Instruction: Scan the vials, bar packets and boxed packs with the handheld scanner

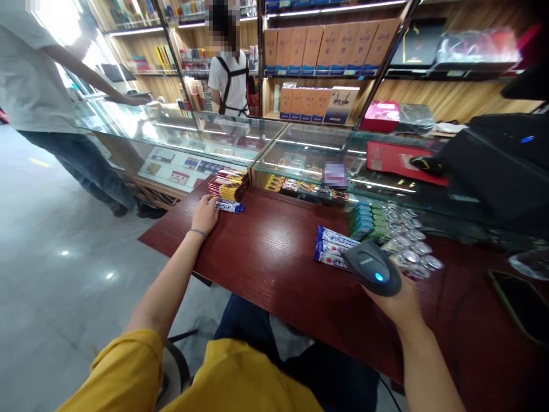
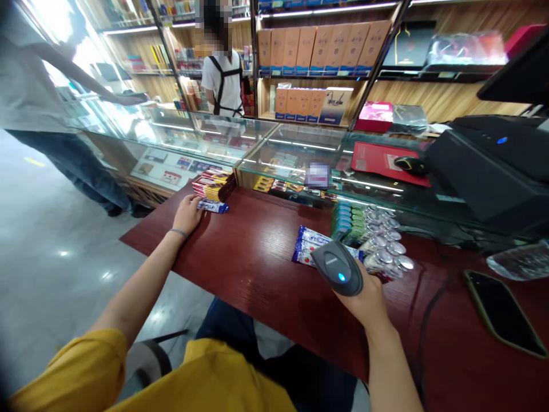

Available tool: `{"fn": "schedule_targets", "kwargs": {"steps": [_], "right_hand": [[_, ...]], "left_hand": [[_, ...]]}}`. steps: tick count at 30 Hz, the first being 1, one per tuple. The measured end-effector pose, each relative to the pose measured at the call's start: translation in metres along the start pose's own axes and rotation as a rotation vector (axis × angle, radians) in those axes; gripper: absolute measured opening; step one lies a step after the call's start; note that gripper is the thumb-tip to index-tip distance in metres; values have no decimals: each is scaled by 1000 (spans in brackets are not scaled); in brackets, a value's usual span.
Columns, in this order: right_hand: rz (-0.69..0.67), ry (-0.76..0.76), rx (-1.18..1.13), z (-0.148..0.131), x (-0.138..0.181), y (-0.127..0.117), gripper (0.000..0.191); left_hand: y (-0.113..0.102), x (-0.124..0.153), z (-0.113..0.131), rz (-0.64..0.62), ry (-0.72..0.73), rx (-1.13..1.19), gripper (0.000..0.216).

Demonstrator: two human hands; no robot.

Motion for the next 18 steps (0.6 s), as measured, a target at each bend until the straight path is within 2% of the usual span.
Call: {"fn": "schedule_targets", "kwargs": {"steps": [3, 9, 13, 18], "right_hand": [[10, 11, 15, 2, 0, -1, 44], [10, 36, 39, 0, -3, -2, 40], [14, 47, 28, 3, -3, -2, 45], [78, 65, 15, 8, -2, -6, 51]], "left_hand": [[5, 1, -1, -49, -8, 22, 33], [2, 1, -2, -57, -13, 0, 20], [3, 2, 1, -113, 4, 3, 14], [-4, 1, 13, -46, 33, 148, 20]]}}
Point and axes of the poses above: each hand's wrist, its own x-axis away from the middle knuckle, its own y-axis out of the palm, z = x × y, the point moved 8 cm from there along -x, towards the middle knuckle, and after that the axes turned 15 degrees about z, right-handed, at the moved point
